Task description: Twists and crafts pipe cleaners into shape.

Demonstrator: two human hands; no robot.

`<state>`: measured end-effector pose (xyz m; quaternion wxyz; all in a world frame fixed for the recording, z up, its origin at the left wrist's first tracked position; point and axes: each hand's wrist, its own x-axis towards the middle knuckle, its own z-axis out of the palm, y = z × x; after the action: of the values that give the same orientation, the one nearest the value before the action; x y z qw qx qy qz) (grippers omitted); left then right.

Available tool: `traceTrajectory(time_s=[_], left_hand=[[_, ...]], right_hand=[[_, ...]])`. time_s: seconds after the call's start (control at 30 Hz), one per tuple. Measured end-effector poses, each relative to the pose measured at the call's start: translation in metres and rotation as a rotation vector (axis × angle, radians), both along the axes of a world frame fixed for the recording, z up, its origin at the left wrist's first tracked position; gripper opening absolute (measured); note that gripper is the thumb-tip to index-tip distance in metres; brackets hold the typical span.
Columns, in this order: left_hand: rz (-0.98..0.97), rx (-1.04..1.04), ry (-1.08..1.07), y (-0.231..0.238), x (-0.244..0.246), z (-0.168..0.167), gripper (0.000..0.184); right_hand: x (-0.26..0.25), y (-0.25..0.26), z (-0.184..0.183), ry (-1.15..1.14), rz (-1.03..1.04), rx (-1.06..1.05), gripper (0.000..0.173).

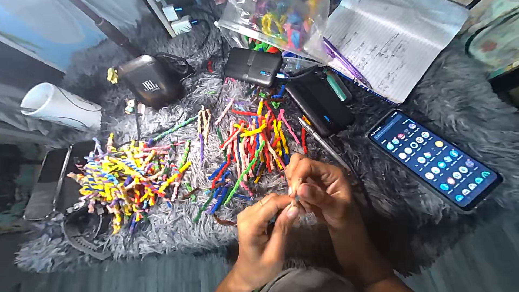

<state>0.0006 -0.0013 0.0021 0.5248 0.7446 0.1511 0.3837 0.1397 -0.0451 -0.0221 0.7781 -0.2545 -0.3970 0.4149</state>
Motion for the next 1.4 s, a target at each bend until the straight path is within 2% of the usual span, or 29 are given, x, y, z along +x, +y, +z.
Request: traceTrajectory(time_s=[0.07, 0.1, 0.17, 0.2, 0.23, 0.27, 0.37, 0.4, 0.47, 0.53, 0.67, 0.73, 0.77, 0.83, 0.93, 1.0, 1.1, 1.2, 1.3, 1.33, 1.4], left_hand=[[-0.247, -0.504, -0.115, 0.003, -0.003, 0.008, 0.022], [-0.366, -0.703, -0.155, 0.007, -0.005, 0.01, 0.021], [-0.533, -0.904, -0.189, 0.012, -0.008, 0.011, 0.018], [-0.549, -0.882, -0.177, 0.013, -0.008, 0.009, 0.018], [-0.506, -0.764, -0.146, 0.013, -0.008, 0.008, 0.019], [-0.402, -0.549, -0.098, 0.013, -0.009, 0.006, 0.021], [0.108, 0.37, 0.16, 0.013, -0.008, -0.001, 0.02], [0.236, 0.574, 0.225, 0.012, -0.008, -0.004, 0.022], [0.356, 0.743, 0.295, 0.011, -0.007, -0.008, 0.023], [0.321, 0.638, 0.261, 0.011, -0.008, -0.011, 0.023], [-0.091, -0.019, 0.082, 0.015, -0.018, -0.002, 0.021], [-0.32, -0.314, 0.007, 0.022, -0.022, 0.003, 0.02], [-0.395, -0.381, 0.004, 0.025, -0.024, 0.005, 0.02], [-0.369, -0.311, 0.049, 0.028, -0.025, 0.005, 0.02], [-0.067, 0.091, 0.207, 0.023, -0.023, 0.005, 0.019], [0.103, 0.282, 0.259, 0.017, -0.019, 0.001, 0.017], [0.231, 0.395, 0.275, 0.011, -0.013, -0.004, 0.016], [0.11, 0.227, 0.201, 0.011, -0.015, -0.004, 0.018], [-0.189, -0.155, 0.078, 0.018, -0.021, 0.002, 0.019], [-0.291, -0.294, 0.025, 0.02, -0.022, 0.003, 0.018], [-0.455, -0.479, -0.036, 0.023, -0.023, 0.005, 0.018]], right_hand=[[0.004, -0.001, 0.0, -0.024, 0.124, 0.054, 0.03], [0.004, 0.0, -0.002, -0.039, 0.148, 0.092, 0.027], [0.005, 0.0, -0.005, -0.057, 0.141, 0.16, 0.014], [0.005, 0.0, -0.005, -0.066, 0.113, 0.176, 0.01], [0.005, -0.001, -0.005, -0.093, 0.055, 0.171, 0.008], [0.004, -0.001, -0.005, -0.14, -0.031, 0.143, 0.008], [-0.005, -0.001, -0.003, -0.32, -0.353, -0.011, 0.016], [-0.008, 0.0, -0.003, -0.373, -0.429, -0.047, 0.019], [-0.01, 0.001, -0.002, -0.444, -0.476, -0.108, 0.023], [-0.01, 0.002, -0.001, -0.439, -0.414, -0.146, 0.024], [-0.004, 0.001, 0.0, -0.382, -0.101, -0.022, 0.035], [-0.002, 0.001, -0.001, -0.32, 0.007, 0.067, 0.028], [-0.001, 0.001, -0.002, -0.292, 0.025, 0.095, 0.023], [0.0, 0.001, -0.004, -0.278, -0.033, 0.096, 0.017], [-0.007, 0.001, -0.003, -0.4, -0.278, -0.022, 0.024], [-0.012, 0.001, -0.003, -0.478, -0.398, -0.082, 0.028], [-0.015, 0.002, -0.002, -0.49, -0.461, -0.123, 0.03], [-0.01, 0.002, -0.002, -0.398, -0.35, -0.106, 0.029], [-0.003, 0.001, -0.003, -0.346, -0.092, 0.001, 0.042], [-0.001, 0.0, -0.002, -0.328, -0.008, 0.044, 0.041], [0.001, 0.0, -0.002, -0.257, 0.089, 0.102, 0.024]])
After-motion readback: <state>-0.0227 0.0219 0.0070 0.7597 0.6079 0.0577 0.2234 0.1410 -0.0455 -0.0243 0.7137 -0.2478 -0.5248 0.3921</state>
